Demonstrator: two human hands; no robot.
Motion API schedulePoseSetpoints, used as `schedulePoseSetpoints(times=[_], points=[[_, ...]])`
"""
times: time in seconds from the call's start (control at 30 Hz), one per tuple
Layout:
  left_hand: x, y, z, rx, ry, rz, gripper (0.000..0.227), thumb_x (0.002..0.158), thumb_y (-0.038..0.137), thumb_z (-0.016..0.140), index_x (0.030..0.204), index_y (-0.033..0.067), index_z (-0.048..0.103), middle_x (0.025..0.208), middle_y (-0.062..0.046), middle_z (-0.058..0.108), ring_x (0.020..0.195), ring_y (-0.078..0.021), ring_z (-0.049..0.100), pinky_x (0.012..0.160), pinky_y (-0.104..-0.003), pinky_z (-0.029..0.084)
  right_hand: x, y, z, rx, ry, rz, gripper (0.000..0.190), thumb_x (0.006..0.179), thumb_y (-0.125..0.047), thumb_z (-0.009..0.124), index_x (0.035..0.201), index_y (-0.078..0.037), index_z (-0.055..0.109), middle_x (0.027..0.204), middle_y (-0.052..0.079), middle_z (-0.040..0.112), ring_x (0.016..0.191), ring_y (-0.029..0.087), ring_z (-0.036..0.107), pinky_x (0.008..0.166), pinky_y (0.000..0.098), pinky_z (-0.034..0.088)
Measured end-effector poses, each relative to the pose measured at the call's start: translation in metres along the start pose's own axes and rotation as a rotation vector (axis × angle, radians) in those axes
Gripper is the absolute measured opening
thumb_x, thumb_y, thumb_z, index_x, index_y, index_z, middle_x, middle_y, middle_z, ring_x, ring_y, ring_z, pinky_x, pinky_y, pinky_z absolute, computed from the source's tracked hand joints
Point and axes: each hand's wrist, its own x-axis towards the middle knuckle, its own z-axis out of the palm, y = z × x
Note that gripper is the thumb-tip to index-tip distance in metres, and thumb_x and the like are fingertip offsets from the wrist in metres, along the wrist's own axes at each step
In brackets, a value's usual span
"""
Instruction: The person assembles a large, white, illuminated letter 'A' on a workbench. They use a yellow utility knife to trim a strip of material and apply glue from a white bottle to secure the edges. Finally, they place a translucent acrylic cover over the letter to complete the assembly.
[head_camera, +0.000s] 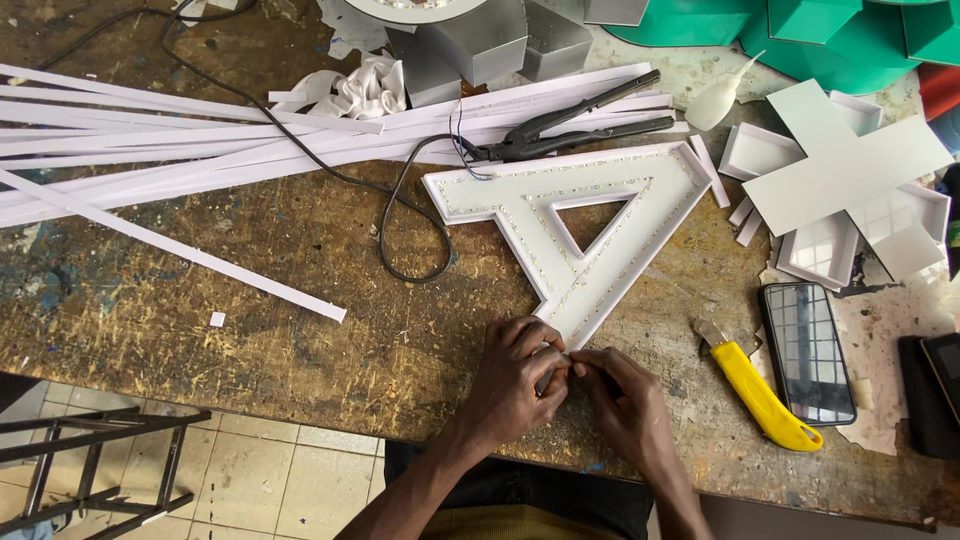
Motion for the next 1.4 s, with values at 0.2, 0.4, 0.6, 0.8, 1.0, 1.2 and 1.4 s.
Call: schedulePoseSetpoints(times=[0.2,0.4,0.6,0.8,1.0,1.2,1.4], points=[[-0.003,-0.001,0.004,0.032,-0.063,0.005,0.007,0.092,0.007,0.071,0.098,0.0070,0.072,0.118,-0.009,0.066,0.120,-0.0340,0.057,0.098,-0.053,0.041,0.043,-0.001,-0.029,-0.324,-0.287,-0.043,0.016,0.105,-0.024,0.074,0.115,-0.016,0.082,0.105,0.000,0.089,0.069,0.020,0.081,0.060,0.0382,0.062],[-0.006,0.001,0.004,0.053,-0.055,-0.006,0.010,0.091,0.007,0.073,0.095,0.0090,0.064,0.109,-0.010,0.064,0.116,-0.0348,0.059,0.094,-0.052,0.039,0.077,-0.001,-0.033,-0.457,-0.532,-0.299,0.010,0.105,-0.017,0.068,0.096,-0.014,0.070,0.089,0.006,0.073,0.082,0.035,0.071,0.066,0.0494,0.049],[-0.006,-0.001,0.001,0.022,-0.070,-0.023,0.009,0.101,0.009,0.074,0.108,0.0035,0.072,0.110,-0.013,0.059,0.112,-0.0345,0.057,0.095,-0.051,0.040,0.083,0.006,-0.033,-0.212,-0.656,-0.255,0.016,0.106,-0.008,0.064,0.105,-0.014,0.079,0.099,0.006,0.074,0.086,0.029,0.075,0.076,0.0413,0.054],[-0.003,0.003,-0.003,0.010,-0.037,-0.009,0.006,0.103,0.008,0.072,0.108,0.0050,0.072,0.104,-0.010,0.058,0.103,-0.0331,0.057,0.092,-0.049,0.040,0.074,0.003,-0.027,-0.208,-0.550,-0.254,0.016,0.110,-0.013,0.065,0.111,-0.009,0.081,0.099,0.007,0.073,0.088,0.028,0.073,0.075,0.0417,0.055],[-0.010,-0.011,0.009,-0.084,-0.020,-0.100,0.013,0.103,0.018,0.081,0.103,0.0064,0.075,0.104,-0.009,0.065,0.106,-0.0294,0.061,0.105,-0.049,0.043,0.077,0.009,-0.025,-0.280,-0.573,-0.252,0.008,0.107,-0.014,0.071,0.105,-0.009,0.076,0.100,0.008,0.076,0.089,0.030,0.073,0.073,0.0458,0.056],[-0.002,-0.007,-0.008,-0.343,0.068,-0.260,0.015,0.105,0.014,0.079,0.119,0.0115,0.075,0.114,-0.009,0.058,0.120,-0.0363,0.063,0.108,-0.049,0.047,0.080,-0.014,-0.034,-0.205,-0.575,-0.128,0.008,0.102,-0.005,0.070,0.107,-0.003,0.076,0.083,0.017,0.067,0.083,0.044,0.071,0.073,0.0529,0.057],[0.007,-0.015,-0.012,-0.314,-0.125,-0.296,0.030,0.098,0.017,0.090,0.122,0.0088,0.073,0.127,-0.013,0.055,0.132,-0.0408,0.056,0.116,-0.055,0.043,0.071,-0.007,-0.033,-0.169,-0.486,-0.188,0.007,0.100,-0.003,0.074,0.106,-0.004,0.075,0.082,0.016,0.068,0.081,0.041,0.072,0.072,0.0511,0.059]])
